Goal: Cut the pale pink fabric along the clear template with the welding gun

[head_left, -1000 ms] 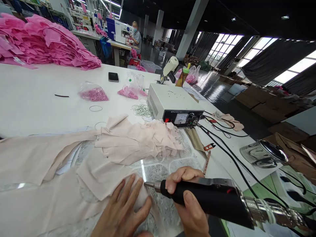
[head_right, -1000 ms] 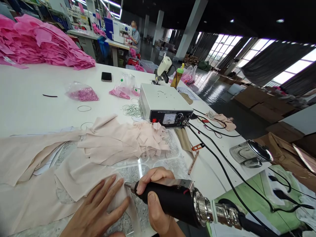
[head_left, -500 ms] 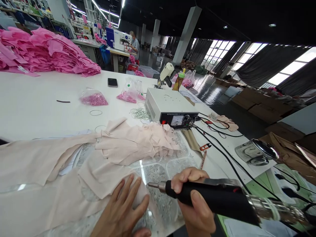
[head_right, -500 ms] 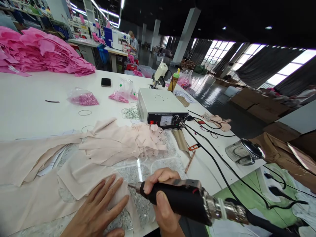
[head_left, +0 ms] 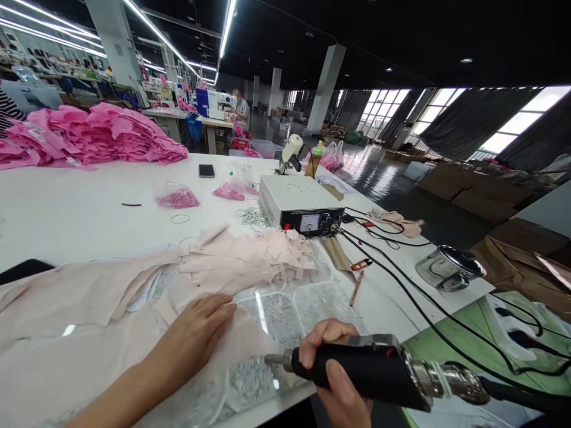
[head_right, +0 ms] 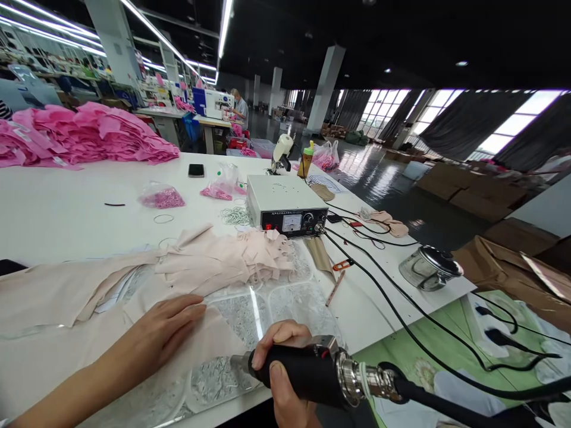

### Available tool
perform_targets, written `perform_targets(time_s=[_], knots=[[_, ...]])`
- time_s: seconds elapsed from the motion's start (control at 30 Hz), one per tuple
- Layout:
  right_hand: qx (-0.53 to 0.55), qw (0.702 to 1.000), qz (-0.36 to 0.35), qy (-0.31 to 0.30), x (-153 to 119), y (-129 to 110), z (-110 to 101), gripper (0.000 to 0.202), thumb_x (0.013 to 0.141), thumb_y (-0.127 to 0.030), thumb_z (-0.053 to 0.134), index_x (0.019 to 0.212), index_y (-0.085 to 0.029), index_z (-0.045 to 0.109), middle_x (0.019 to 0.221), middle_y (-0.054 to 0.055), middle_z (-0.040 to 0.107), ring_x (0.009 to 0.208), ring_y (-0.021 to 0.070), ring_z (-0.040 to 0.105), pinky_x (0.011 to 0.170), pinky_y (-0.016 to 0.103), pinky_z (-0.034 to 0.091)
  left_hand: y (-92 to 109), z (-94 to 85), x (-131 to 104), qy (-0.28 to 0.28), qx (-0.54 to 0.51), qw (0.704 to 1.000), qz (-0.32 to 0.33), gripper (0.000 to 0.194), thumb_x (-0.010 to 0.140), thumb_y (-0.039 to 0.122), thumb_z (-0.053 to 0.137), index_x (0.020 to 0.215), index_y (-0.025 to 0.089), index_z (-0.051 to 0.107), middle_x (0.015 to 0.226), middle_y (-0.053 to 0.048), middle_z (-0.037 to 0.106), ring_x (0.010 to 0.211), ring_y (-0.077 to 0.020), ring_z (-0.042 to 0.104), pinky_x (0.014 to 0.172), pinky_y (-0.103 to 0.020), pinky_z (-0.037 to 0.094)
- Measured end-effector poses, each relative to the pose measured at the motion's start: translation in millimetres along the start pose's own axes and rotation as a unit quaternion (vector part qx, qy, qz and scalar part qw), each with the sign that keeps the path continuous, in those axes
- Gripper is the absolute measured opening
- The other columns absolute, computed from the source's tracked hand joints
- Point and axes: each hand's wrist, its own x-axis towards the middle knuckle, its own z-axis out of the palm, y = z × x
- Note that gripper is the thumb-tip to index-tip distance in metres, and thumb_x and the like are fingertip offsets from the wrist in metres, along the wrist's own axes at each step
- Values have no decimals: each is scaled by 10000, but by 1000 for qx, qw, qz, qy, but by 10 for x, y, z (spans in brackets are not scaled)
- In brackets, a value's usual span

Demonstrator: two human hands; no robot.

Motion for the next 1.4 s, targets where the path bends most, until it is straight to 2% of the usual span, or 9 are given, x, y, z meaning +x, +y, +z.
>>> perform_targets(time_s=[0.17,0.23,0.33,0.47,0.7,0.9,1.07,1.17,1.4], knots=[[-12,1000,6,14,-22,-44,-43,163,910,-397,607,966,-247,577,848,-7,569,634,119,630,626,284,515,33,61,115,-8,-34,998,59,337,1021,156,398,1097,231,717,1173,-76,732,1049,-215,705,880,-341,588],[-13,999,13,26,-22,-76,-35,176,901,-406,618,963,-246,578,857,-4,571,638,119,631,632,286,515,74,93,90,-3,-47,995,84,347,1035,152,382,1130,225,709,1188,-76,730,1085,-215,693,895,-338,585],[9,999,-23,32,26,-110,-1,172,890,-392,617,969,-240,594,844,-2,572,597,116,631,580,274,514,124,143,14,11,-59,993,100,349,1060,171,361,1191,204,683,1208,-87,720,1099,-212,685,904,-330,580],[33,997,-52,48,122,-77,49,163,879,-369,612,971,-235,613,839,3,572,574,122,622,547,290,532,145,214,-67,22,-64,993,96,339,1067,183,360,1229,197,658,1205,-96,710,1109,-213,670,925,-340,567],[-8,999,-27,35,72,80,7,124,929,-365,585,990,-258,572,855,-4,573,582,116,609,576,292,530,173,244,-44,28,-37,995,92,339,1094,258,345,1230,186,647,1166,-89,711,1092,-225,661,927,-347,539],[-11,1000,6,-1,-30,-43,-47,142,936,-360,587,1039,-265,561,880,13,585,621,127,622,595,300,522,278,305,-64,27,-8,997,74,356,1097,253,336,1254,173,645,1200,-98,694,1152,-258,635,982,-402,496],[4,998,37,42,-5,-137,61,160,934,-403,590,1024,-273,571,876,1,590,613,104,593,595,278,499,279,311,-104,2,33,995,94,346,1085,323,398,1297,202,643,1398,-90,609,1243,-262,592,982,-369,499],[9,997,42,56,23,-137,88,182,907,-419,633,1004,-271,590,854,-2,606,590,105,583,581,276,496,279,277,-117,-28,52,992,115,345,1074,354,441,1347,241,620,1414,-72,603,1281,-269,570,991,-374,495],[36,997,60,40,57,-72,14,175,978,-445,524,948,-309,630,794,-17,617,485,103,582,498,270,499,403,388,-206,-33,37,998,36,376,1101,379,342,1350,313,616,1448,-55,568,1350,-285,501,1059,-435,417]])
